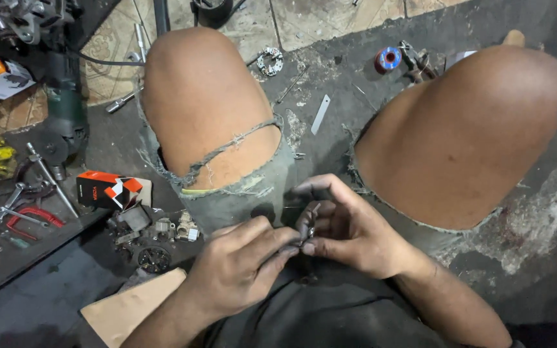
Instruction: Stripping insulation and twisting electrical wires together to create connections during a repair.
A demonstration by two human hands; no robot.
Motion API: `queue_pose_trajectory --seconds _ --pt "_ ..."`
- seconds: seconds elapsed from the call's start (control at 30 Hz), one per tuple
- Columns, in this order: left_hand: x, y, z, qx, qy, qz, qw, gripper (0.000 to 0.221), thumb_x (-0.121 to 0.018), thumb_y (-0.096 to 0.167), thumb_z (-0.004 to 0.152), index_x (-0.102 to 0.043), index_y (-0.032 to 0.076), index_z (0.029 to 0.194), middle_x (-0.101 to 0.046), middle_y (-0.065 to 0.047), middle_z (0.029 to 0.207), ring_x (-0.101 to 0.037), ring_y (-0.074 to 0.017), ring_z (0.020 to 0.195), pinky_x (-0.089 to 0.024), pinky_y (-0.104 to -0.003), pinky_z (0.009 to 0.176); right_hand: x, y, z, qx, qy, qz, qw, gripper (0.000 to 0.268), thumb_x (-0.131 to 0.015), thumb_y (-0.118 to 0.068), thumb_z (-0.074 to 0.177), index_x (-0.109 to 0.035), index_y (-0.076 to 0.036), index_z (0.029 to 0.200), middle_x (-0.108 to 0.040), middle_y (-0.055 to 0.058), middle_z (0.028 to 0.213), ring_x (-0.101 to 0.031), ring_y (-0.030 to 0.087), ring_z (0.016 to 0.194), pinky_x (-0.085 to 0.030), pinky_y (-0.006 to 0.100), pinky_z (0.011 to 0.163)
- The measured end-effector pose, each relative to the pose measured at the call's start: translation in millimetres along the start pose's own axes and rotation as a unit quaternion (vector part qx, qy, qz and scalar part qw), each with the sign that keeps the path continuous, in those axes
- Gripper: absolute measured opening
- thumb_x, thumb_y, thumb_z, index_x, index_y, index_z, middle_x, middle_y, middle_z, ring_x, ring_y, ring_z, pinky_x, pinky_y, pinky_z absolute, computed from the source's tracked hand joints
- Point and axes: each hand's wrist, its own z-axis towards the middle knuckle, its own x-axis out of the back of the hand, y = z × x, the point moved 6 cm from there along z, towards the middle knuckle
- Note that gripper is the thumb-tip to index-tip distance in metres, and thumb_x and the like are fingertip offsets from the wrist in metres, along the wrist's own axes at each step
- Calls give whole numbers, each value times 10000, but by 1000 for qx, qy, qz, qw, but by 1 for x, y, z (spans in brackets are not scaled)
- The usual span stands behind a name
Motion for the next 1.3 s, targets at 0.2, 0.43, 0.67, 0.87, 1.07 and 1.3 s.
queue_pose_trajectory --seconds 0.2,0.43,0.67,0.87,1.07,1.3 --pt "2 1 -6 -24 -23 15 999 379 -766 -2 792 -660 75 1148 -603 -50 842 -597 -200 618 -499 -337 563 -7 -3 3 2 -15 -48 999 741 -709 220 786 -454 -77 1415 -617 111 1141 -641 145 883 -562 259 762" --pt "6 -1 -11 -46 -2 10 999 348 -793 5 759 -646 60 1069 -603 -53 813 -544 -195 548 -460 -335 510 -20 1 4 9 -38 -23 999 798 -717 192 809 -394 -105 1475 -586 141 1229 -655 150 873 -558 248 723" --pt "10 -6 -10 7 62 15 998 230 -782 78 789 -689 38 995 -630 -40 754 -505 -147 489 -423 -285 457 -40 -25 -15 256 33 -400 879 336 -735 -119 827 -672 1 1135 -572 214 1427 -691 268 1124 -568 354 961" --pt "7 -11 -11 82 122 1 989 168 -768 92 816 -721 38 968 -611 -5 720 -469 -92 491 -391 -240 442 -46 -15 -12 302 140 -433 838 343 -719 -8 741 -683 0 1082 -694 154 1187 -718 203 890 -583 255 736" --pt "6 -11 -13 157 154 -56 974 127 -733 70 834 -719 34 955 -583 6 700 -438 -83 500 -383 -223 448 -54 -23 -11 382 209 -484 759 268 -773 14 716 -723 1 979 -692 157 1083 -713 226 843 -591 278 720" --pt "6 -7 -7 133 124 -45 982 226 -687 25 834 -709 2 1057 -673 -63 815 -537 -140 540 -464 -251 488 -47 -30 -9 402 203 -536 714 245 -820 -6 698 -745 -25 931 -753 112 1013 -729 170 765 -573 242 653"
